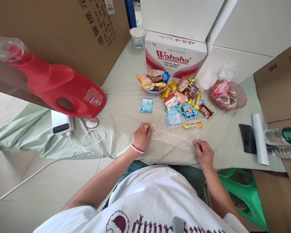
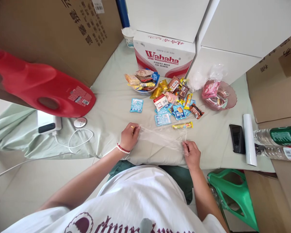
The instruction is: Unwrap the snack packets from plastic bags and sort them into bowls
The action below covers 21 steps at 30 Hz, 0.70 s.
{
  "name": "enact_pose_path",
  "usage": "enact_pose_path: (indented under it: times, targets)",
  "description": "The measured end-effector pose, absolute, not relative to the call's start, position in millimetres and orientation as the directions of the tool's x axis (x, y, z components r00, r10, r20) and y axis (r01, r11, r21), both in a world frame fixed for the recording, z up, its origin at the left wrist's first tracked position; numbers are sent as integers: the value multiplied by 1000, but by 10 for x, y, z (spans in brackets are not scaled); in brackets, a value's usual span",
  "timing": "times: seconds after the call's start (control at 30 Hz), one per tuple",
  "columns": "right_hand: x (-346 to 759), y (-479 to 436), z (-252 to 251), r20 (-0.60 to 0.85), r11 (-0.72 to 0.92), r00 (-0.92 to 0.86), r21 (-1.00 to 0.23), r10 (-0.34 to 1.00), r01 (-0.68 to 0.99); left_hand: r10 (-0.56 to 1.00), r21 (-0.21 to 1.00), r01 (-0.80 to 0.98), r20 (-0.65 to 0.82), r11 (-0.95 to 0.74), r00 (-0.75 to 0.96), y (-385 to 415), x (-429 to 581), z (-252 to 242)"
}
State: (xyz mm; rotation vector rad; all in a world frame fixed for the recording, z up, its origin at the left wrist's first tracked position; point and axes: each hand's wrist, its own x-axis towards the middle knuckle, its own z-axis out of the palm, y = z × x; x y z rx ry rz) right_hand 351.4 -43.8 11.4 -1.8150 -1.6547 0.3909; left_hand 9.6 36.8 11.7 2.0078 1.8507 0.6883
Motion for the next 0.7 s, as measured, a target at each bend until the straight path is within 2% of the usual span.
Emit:
enact_pose_path:
  times: [0.07,0.17,0.3,0.4,0.43,0.5,0.6,0.7]
  targets:
    - [3471,-441,82,210,10,150,-613,966,790,993,550,833,120,-65,-2,416,106,77]
    - [3502,-394,52,186,16,118,-594,976,804,985,481,871,174,-99,16,443,50,44]
    - [3710,-212,198,100,-52,137,-591,986,805,926,356,866,268,-352,266,380,-59,72]
    - [3754,-15,464,198,-80,230,-570,953,818,848,344,775,234,-530,476,341,-96,113]
    - [3704,51,553,248,-29,198,-553,948,833,828,349,751,217,-561,518,339,-97,126]
    - [3506,171,688,280,171,-27,-503,960,847,812,364,729,190,-580,551,347,-88,146]
    - [3107,306,737,110,419,-414,-423,904,803,831,386,742,150,-548,535,355,-74,168]
    - [2849,334,695,-65,452,-495,-321,867,833,847,383,766,93,-516,524,322,-83,182]
